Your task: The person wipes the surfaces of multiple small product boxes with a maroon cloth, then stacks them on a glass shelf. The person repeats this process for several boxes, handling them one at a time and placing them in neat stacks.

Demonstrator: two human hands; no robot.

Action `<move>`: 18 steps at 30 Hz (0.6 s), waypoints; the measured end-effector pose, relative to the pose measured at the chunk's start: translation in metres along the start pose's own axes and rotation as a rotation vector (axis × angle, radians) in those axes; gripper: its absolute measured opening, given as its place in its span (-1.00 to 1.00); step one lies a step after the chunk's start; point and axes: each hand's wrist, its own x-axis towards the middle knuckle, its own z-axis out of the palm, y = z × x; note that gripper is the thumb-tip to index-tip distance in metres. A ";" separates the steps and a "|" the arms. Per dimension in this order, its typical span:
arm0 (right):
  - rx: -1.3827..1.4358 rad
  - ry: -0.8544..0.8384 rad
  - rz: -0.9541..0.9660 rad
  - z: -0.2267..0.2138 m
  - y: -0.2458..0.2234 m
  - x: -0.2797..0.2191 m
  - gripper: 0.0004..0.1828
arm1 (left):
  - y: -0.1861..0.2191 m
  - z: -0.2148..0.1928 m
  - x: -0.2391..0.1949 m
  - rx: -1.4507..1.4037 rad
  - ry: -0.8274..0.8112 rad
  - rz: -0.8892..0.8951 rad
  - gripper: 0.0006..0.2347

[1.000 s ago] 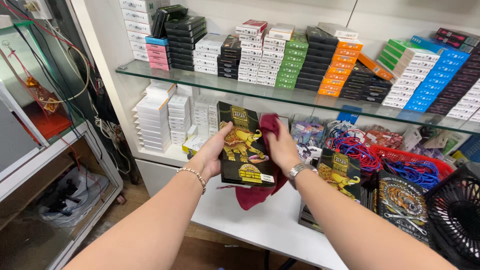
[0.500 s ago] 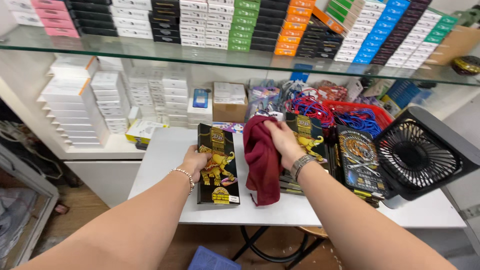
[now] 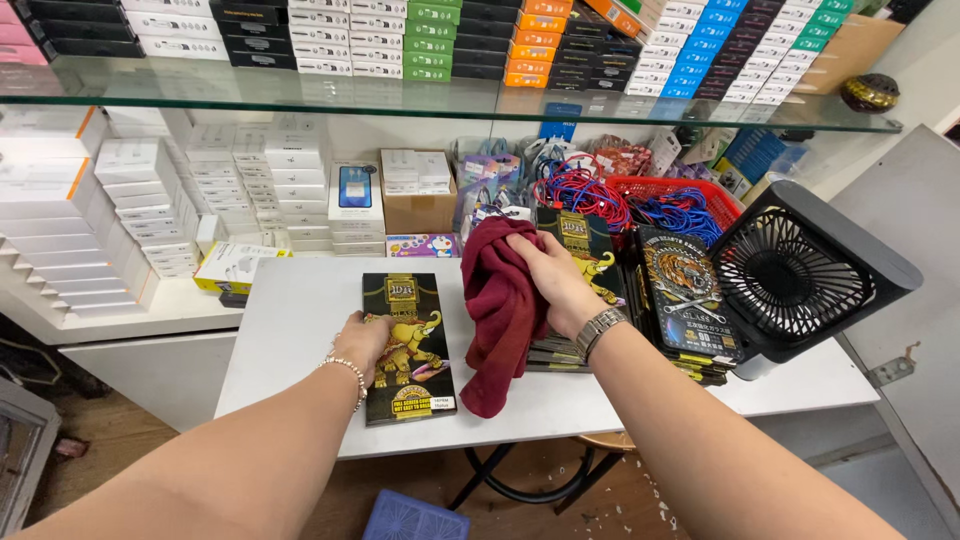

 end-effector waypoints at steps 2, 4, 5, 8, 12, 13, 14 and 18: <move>0.083 0.008 0.043 -0.001 -0.012 -0.004 -0.45 | 0.010 -0.003 -0.011 0.293 0.111 -0.008 -0.43; 0.086 -0.039 0.063 -0.004 -0.025 -0.006 -0.46 | 0.025 0.006 -0.013 0.273 0.090 0.010 -0.43; 0.087 -0.062 0.072 -0.007 -0.032 -0.006 -0.45 | 0.031 0.012 -0.012 0.263 0.078 0.020 -0.43; 0.162 -0.137 -0.076 -0.022 -0.061 -0.002 -0.47 | 0.058 0.049 0.001 -0.044 -0.063 0.151 -0.46; 0.224 -0.111 -0.252 -0.066 -0.102 0.007 -0.52 | 0.095 0.105 0.009 -0.138 -0.281 0.294 -0.52; 0.256 -0.112 -0.311 -0.079 -0.109 0.010 -0.52 | 0.102 0.119 0.006 -0.117 -0.314 0.308 -0.53; 0.290 -0.112 -0.368 -0.091 -0.112 0.012 -0.51 | 0.105 0.129 0.002 -0.112 -0.313 0.307 -0.53; 0.120 0.104 -0.155 -0.121 -0.081 0.017 -0.48 | 0.105 0.161 -0.023 -0.059 -0.286 0.297 -0.54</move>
